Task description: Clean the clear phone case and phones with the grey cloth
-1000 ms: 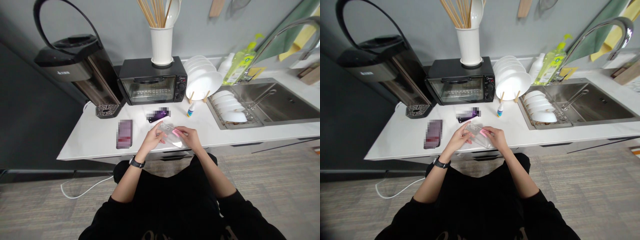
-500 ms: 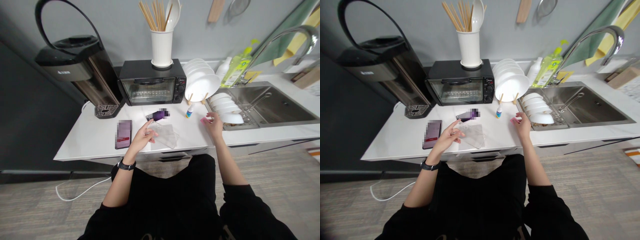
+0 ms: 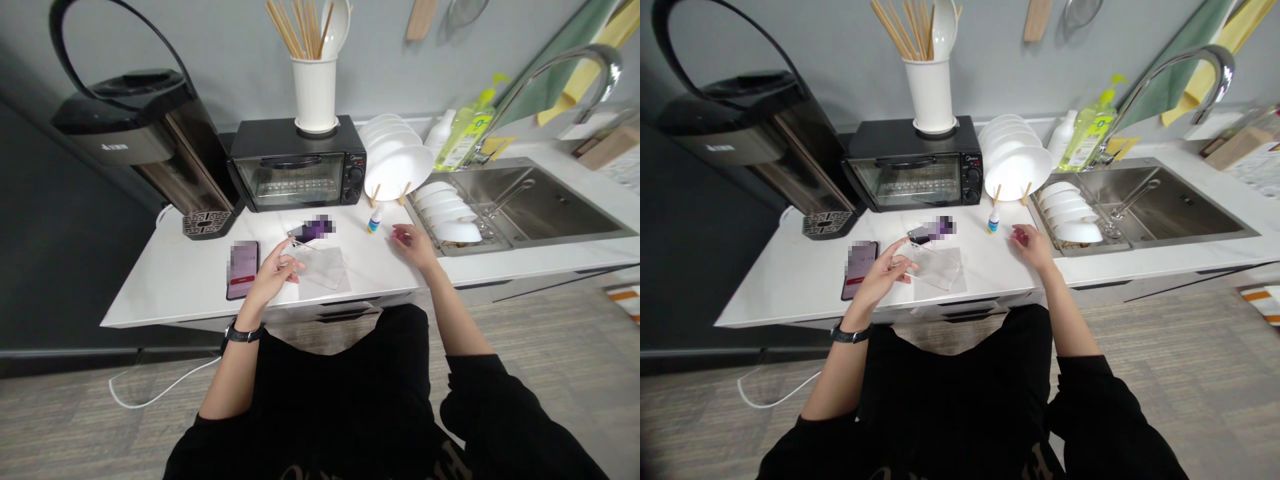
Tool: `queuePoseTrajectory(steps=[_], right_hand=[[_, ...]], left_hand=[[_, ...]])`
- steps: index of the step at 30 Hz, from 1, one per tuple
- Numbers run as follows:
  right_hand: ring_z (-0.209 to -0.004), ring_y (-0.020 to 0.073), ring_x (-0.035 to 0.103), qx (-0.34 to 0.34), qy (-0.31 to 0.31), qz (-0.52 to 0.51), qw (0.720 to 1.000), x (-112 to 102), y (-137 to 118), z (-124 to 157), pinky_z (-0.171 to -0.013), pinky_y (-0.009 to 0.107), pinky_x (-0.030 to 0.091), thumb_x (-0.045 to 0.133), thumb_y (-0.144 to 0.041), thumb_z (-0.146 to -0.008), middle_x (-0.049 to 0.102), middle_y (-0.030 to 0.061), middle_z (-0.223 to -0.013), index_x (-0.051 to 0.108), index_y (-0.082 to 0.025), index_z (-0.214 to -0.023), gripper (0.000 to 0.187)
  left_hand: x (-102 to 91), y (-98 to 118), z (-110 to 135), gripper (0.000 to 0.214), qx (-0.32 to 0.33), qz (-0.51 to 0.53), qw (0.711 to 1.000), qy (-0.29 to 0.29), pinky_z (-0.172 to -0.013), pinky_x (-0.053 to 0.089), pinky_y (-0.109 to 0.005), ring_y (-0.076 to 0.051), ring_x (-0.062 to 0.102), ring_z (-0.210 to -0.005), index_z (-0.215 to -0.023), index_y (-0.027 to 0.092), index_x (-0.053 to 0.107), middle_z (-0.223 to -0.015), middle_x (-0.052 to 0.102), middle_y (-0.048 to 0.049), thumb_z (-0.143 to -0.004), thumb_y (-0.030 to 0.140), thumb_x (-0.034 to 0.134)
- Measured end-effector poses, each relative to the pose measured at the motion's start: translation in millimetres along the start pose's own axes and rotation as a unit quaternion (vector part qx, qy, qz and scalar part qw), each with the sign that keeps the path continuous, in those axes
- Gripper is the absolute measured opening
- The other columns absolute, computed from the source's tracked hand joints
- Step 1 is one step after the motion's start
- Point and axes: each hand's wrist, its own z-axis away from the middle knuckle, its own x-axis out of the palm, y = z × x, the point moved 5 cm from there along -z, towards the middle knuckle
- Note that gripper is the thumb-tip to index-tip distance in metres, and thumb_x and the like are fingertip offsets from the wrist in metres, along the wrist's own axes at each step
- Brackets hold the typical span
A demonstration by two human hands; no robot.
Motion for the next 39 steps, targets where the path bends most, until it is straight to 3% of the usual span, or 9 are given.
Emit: queuePoseTrajectory(steps=[5,9,14,19,28,30,33,36,39], right_hand=[[-0.122,0.0293,0.076,-0.031,-0.041,0.006,0.999,-10,2,14,-0.111,0.05,0.059,0.051,-0.041,-0.106,0.08,0.0113,-0.133,0.078,-0.022,-0.128,0.039],[-0.147,0.033,0.06,-0.103,-0.069,0.104,0.987,-7,-4,23,-0.127,0.054,0.046,0.045,-0.046,-0.11,0.067,0.0129,-0.155,0.066,-0.019,-0.149,0.052],[-0.154,0.0415,0.048,-0.076,-0.05,0.214,0.973,7,-2,10,-0.127,0.065,0.041,0.043,-0.05,-0.11,0.06,0.0183,-0.161,0.062,-0.015,-0.154,0.059],[-0.149,0.0368,0.055,-0.049,-0.042,0.21,0.976,15,1,-15,-0.125,0.056,0.046,0.04,-0.044,-0.111,0.066,0.0178,-0.155,0.067,-0.013,-0.147,0.055],[-0.142,0.036,0.061,0.01,0.027,0.189,0.982,-6,8,-47,-0.123,0.054,0.049,0.046,-0.015,-0.096,0.07,0.0207,-0.148,0.071,-0.006,-0.137,0.049],[-0.142,0.0355,0.061,0.011,0.058,0.177,0.982,-12,-12,-36,-0.124,0.055,0.048,0.045,-0.016,-0.098,0.071,0.0192,-0.147,0.073,-0.009,-0.133,0.046],[-0.132,0.0315,0.067,-0.039,0.124,0.079,0.988,-4,-72,2,-0.119,0.054,0.053,0.042,-0.022,-0.105,0.077,0.0128,-0.136,0.074,-0.021,-0.132,0.042],[-0.13,0.0281,0.069,-0.194,-0.071,-0.016,0.978,50,-148,45,-0.111,0.049,0.06,0.051,-0.031,-0.108,0.075,0.0072,-0.14,0.068,-0.032,-0.144,0.04],[-0.129,0.0281,0.067,-0.218,-0.133,0.006,0.967,82,-181,66,-0.112,0.048,0.059,0.056,-0.038,-0.108,0.073,0.0075,-0.142,0.072,-0.03,-0.137,0.034]], left_hand=[[-5.4,-1,3,0.1,0.002,0.008,1.0,0.006,-0.068,0.059,-0.029,-0.01,0.065,-0.062,-0.164,0.016,0.033,-0.093,0.078,-0.0015,-0.084,0.051,0.082],[-11.6,-5,5,0.099,0.001,0.032,0.999,0.031,-0.068,0.058,-0.029,-0.009,0.064,-0.059,-0.159,0.017,0.029,-0.092,0.079,0.0004,-0.082,0.049,0.083],[-11.6,-12,6,0.084,-0.001,0.046,0.997,0.064,-0.068,0.058,-0.029,-0.01,0.065,-0.057,-0.145,0.02,0.031,-0.09,0.079,0.0022,-0.082,0.047,0.081],[-8.2,-12,9,0.081,-0.002,0.053,0.997,0.048,-0.069,0.058,-0.029,-0.01,0.066,-0.058,-0.139,0.022,0.033,-0.09,0.079,0.0026,-0.081,0.05,0.082],[-18.2,-13,12,0.065,-0.008,0.036,0.996,0.079,-0.068,0.056,-0.029,-0.011,0.066,-0.057,-0.12,0.024,0.04,-0.087,0.079,0.0022,-0.079,0.054,0.081],[-20.3,-13,12,0.06,-0.006,0.03,0.995,0.096,-0.068,0.055,-0.028,-0.012,0.067,-0.061,-0.116,0.024,0.044,-0.084,0.079,0.0008,-0.079,0.053,0.082],[-21.7,-15,12,0.051,0.01,0.005,0.992,0.124,-0.067,0.05,-0.026,-0.014,0.068,-0.068,-0.118,0.02,0.058,-0.076,0.076,-0.0003,-0.082,0.05,0.079],[-19.2,-23,7,0.051,0.027,-0.015,0.991,0.129,-0.064,0.044,-0.026,-0.014,0.062,-0.063,-0.124,0.019,0.063,-0.067,0.069,0.0033,-0.084,0.049,0.077],[-19.2,-35,3,0.051,0.034,-0.036,0.987,0.156,-0.066,0.042,-0.026,-0.015,0.061,-0.062,-0.125,0.02,0.055,-0.064,0.067,0.0066,-0.084,0.044,0.075]])
